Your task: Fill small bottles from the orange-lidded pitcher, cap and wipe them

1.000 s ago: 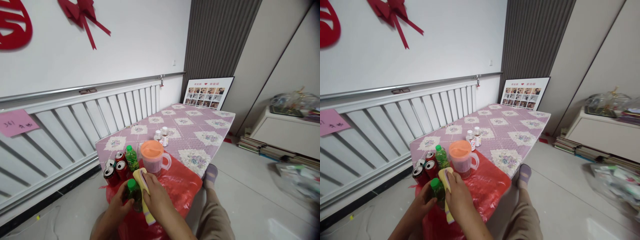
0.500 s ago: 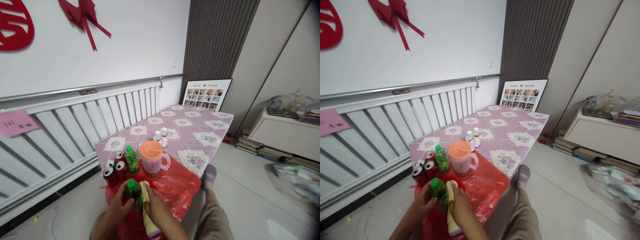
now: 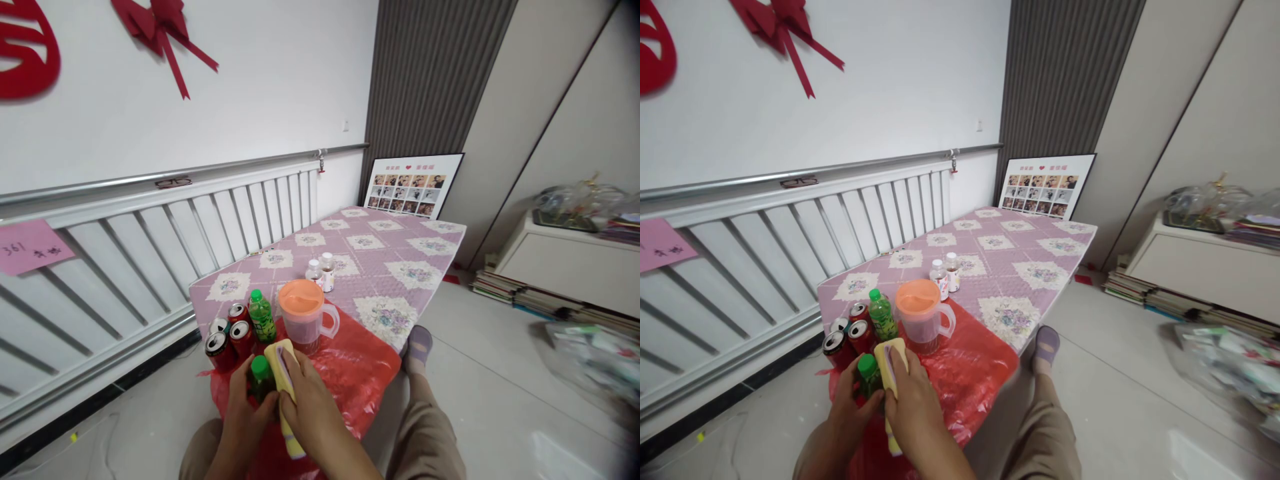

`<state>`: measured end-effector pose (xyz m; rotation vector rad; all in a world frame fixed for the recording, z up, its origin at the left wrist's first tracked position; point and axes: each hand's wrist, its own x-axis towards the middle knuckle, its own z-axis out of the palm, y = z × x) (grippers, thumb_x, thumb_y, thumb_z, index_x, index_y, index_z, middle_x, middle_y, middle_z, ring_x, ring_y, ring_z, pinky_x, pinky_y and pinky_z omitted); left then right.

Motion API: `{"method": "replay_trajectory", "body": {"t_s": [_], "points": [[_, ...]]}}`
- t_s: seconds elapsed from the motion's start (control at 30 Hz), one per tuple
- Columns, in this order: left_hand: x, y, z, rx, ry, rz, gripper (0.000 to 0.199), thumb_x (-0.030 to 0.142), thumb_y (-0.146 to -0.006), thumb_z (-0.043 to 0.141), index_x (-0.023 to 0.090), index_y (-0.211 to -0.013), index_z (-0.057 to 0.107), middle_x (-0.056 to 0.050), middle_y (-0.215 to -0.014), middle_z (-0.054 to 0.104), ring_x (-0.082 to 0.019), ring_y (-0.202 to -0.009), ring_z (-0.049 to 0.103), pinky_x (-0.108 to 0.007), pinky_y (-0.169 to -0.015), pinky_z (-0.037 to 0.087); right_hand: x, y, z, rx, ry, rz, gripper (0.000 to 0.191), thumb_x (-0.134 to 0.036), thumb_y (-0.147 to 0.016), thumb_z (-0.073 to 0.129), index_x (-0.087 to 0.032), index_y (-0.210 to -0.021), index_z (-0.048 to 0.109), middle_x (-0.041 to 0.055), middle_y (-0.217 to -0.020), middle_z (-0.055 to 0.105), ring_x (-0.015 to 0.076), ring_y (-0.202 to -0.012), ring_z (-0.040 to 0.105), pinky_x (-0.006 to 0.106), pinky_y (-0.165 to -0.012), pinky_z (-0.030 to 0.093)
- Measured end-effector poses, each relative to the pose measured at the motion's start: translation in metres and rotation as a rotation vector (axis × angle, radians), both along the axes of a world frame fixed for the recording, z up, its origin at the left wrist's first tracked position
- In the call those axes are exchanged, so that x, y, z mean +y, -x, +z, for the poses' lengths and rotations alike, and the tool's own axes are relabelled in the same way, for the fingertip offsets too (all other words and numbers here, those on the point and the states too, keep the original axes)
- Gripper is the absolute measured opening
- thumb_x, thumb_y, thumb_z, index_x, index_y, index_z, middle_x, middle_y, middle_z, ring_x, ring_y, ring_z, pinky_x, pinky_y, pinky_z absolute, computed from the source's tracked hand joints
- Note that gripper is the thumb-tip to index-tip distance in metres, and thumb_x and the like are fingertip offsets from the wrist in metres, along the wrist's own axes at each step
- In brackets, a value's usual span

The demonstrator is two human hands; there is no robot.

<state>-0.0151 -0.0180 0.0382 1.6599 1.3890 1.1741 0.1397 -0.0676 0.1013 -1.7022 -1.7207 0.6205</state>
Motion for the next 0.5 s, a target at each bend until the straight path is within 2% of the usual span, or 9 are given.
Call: {"method": "replay_trajectory", "body": {"t_s": [0.07,0.17,0.27,0.4,0.5], "points": [[0.003,0.005,-0.001,-0.032,0.024,-0.055,0.064,0.028,-0.071,0.068,0.017,-0.129,0.045,-0.016,-0.133,0.052,-0.032,-0.121,0.054,-0.05,-0.104,0.045,0.001,-0.002,-0.011,-0.032,0.049,-0.006,0.074,-0.009,-0.079,0.049,-0.018,-0.15,0.033,0.0131,-0.147,0.044,0.0243,-0.135,0.042,0.038,-0.111,0.035],[0.009,0.016,-0.003,-0.082,0.109,-0.223,0.063,0.024,-0.07,0.067,0.017,-0.127,0.043,-0.015,-0.127,0.058,-0.03,-0.114,0.061,-0.048,-0.102,0.048,0.001,-0.005,-0.032,-0.101,0.161,0.0,0.074,-0.008,-0.077,0.051,-0.016,-0.149,0.035,0.016,-0.138,0.053,0.0261,-0.124,0.054,0.037,-0.105,0.042],[0.015,0.025,-0.002,-0.106,0.171,-0.358,0.062,0.022,-0.07,0.065,0.017,-0.128,0.043,-0.015,-0.127,0.06,-0.03,-0.12,0.059,-0.048,-0.107,0.044,0.001,-0.007,-0.043,-0.151,0.212,0.001,0.075,-0.006,-0.075,0.052,-0.018,-0.148,0.039,0.0156,-0.132,0.057,0.026,-0.117,0.059,0.035,-0.099,0.046],[0.014,0.028,0.001,-0.081,0.175,-0.372,0.064,0.022,-0.072,0.062,0.017,-0.132,0.043,-0.016,-0.137,0.053,-0.03,-0.129,0.052,-0.048,-0.112,0.038,-0.002,-0.01,-0.031,-0.132,0.143,0.0,0.073,-0.006,-0.077,0.05,-0.018,-0.148,0.039,0.0149,-0.137,0.053,0.0249,-0.123,0.054,0.035,-0.104,0.042],[0.007,0.021,0.004,-0.029,0.082,-0.254,0.061,0.026,-0.069,0.067,0.018,-0.127,0.05,-0.015,-0.138,0.051,-0.032,-0.13,0.049,-0.049,-0.111,0.04,-0.008,-0.012,-0.012,-0.11,0.082,0.003,0.071,-0.007,-0.078,0.049,-0.018,-0.148,0.038,0.014,-0.144,0.047,0.0248,-0.13,0.047,0.036,-0.109,0.037]]}}
